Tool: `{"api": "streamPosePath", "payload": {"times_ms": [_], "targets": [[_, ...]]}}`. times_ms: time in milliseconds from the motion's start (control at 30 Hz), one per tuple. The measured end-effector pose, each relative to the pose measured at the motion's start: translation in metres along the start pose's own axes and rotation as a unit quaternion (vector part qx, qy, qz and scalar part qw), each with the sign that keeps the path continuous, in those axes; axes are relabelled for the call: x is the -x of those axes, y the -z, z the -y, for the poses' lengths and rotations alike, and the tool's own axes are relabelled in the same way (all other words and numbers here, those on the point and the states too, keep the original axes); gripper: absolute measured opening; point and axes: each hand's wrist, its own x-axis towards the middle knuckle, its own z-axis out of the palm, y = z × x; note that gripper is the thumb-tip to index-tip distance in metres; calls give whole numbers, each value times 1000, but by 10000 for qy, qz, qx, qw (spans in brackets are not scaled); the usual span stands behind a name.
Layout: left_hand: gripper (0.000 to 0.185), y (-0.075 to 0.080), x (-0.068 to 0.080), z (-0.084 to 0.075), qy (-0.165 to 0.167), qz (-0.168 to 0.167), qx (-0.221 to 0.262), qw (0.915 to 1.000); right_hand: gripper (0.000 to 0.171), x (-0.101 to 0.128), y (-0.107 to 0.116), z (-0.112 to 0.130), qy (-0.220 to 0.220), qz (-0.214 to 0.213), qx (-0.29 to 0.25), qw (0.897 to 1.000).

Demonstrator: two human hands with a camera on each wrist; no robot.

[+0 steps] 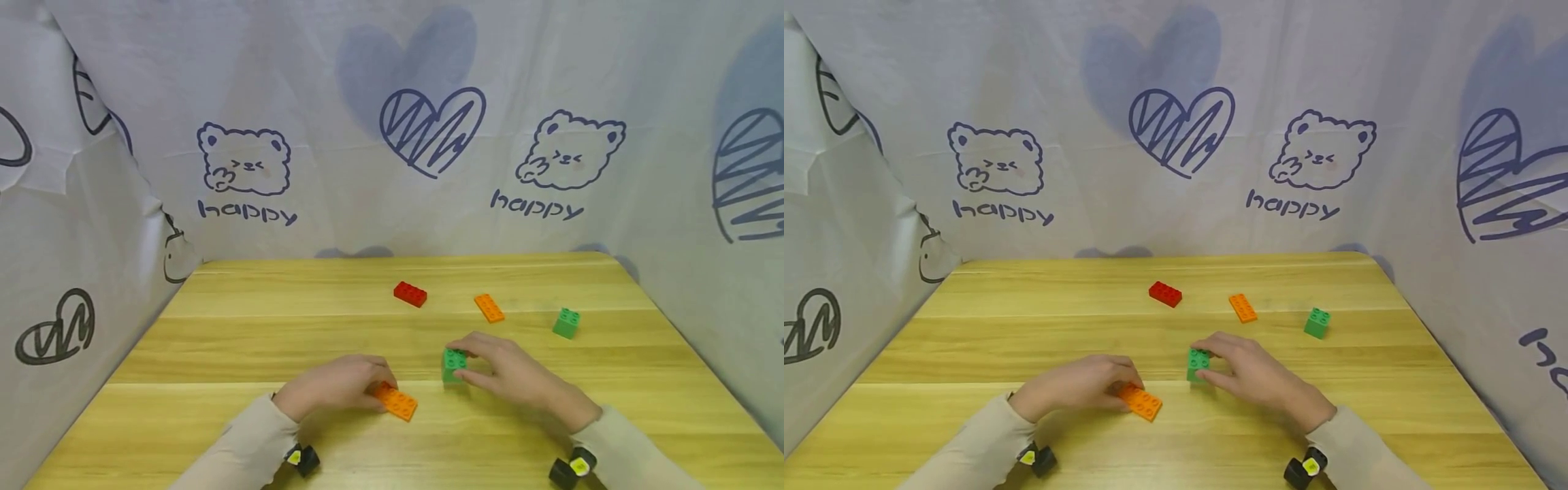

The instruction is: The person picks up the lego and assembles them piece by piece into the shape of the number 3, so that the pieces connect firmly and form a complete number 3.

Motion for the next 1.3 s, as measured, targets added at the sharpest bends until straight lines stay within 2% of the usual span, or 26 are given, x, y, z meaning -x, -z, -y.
{"api": "streamPosePath", "payload": {"times_ms": [333, 833, 1067, 1300], "targets": [[31, -8, -14, -4, 103, -128, -45, 9999, 44, -3, -1, 5, 194, -344, -121, 9991], [32, -15, -35, -15, 638, -353, -5, 9973, 39, -7, -7, 5, 475, -719, -254, 9960], [31, -18, -43, -18, 505, -435, -4, 9978, 38, -8, -12, 5, 540, -511, -429, 9963], [31, -21, -46, -16, 553, -395, 59, 9977, 37, -8, -15, 4, 401, -246, -460, 9978]]}}
